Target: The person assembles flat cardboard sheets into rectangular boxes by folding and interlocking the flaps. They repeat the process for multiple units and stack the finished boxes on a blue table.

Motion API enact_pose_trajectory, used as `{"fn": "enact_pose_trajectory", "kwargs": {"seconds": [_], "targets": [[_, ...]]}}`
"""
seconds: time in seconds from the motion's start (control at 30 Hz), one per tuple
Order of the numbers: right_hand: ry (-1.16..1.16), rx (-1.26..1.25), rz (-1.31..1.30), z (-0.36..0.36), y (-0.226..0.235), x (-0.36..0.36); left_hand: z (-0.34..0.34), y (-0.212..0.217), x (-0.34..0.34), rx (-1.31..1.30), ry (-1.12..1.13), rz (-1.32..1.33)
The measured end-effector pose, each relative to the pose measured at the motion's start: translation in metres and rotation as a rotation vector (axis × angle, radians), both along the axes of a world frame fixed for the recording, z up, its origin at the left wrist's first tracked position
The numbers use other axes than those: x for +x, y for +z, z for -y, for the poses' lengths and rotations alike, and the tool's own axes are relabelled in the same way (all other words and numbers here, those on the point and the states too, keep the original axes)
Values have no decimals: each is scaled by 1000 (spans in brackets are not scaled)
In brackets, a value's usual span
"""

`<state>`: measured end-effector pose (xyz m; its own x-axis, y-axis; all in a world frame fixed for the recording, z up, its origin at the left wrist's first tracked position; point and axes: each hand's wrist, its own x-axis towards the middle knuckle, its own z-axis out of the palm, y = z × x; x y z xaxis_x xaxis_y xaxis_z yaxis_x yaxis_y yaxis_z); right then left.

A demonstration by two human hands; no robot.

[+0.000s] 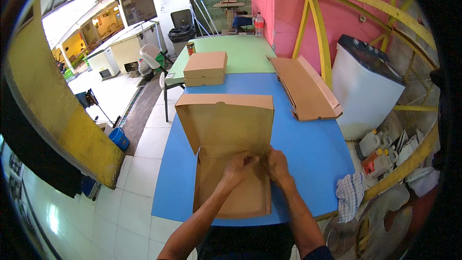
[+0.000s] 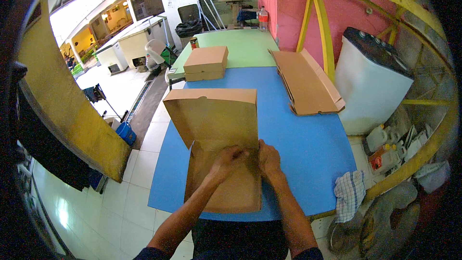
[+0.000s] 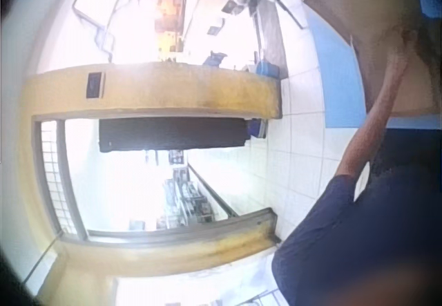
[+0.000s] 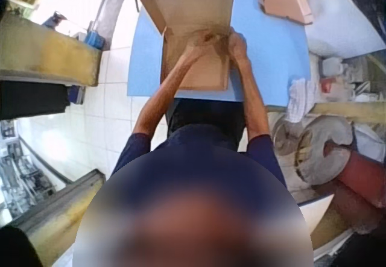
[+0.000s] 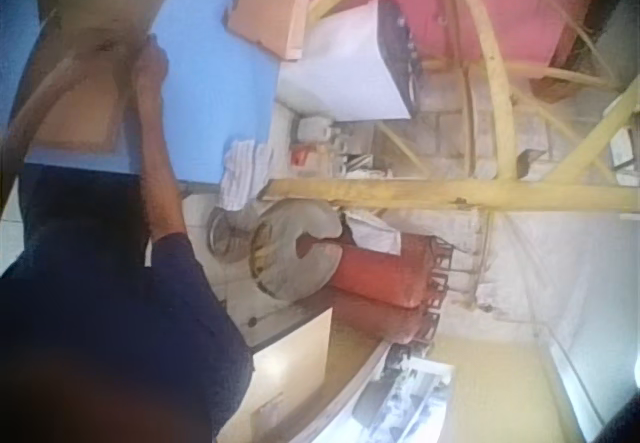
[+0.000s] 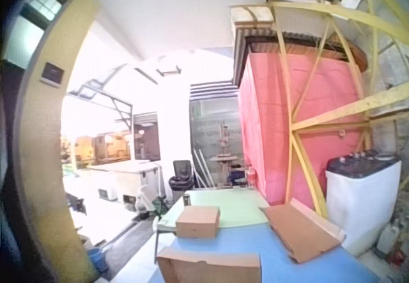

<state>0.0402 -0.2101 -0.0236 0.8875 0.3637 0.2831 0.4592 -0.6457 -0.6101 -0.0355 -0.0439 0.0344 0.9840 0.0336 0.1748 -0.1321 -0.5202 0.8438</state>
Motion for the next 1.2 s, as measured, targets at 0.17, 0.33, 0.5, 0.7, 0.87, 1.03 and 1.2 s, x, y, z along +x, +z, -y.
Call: {"fn": "enact_pose_trajectory", "kwargs": {"seconds": [0.17, 0.33, 0.5, 0.7, 0.87, 1.03, 1.2], "targets": [[203, 476, -468, 6, 20, -15, 7, -44, 49, -312, -58, -339], [156, 590, -722, 28, 30, -15, 2, -58, 53, -583, -100, -430], [32, 557, -551, 20, 19, -5, -8, -51, 60, -407, -126, -416], [-229, 399, -330, 4, 5, 2, 0, -49, 63, -460, 44, -507], [-223, 789, -661, 7, 5, -2, -9, -44, 56, -468, -77, -419], [-108, 838, -741, 14, 10, -3, -9, -63, 60, -473, -36, -386], [-42, 789, -816, 18, 7, -6, -7, -75, 56, -409, 37, -452]]}}
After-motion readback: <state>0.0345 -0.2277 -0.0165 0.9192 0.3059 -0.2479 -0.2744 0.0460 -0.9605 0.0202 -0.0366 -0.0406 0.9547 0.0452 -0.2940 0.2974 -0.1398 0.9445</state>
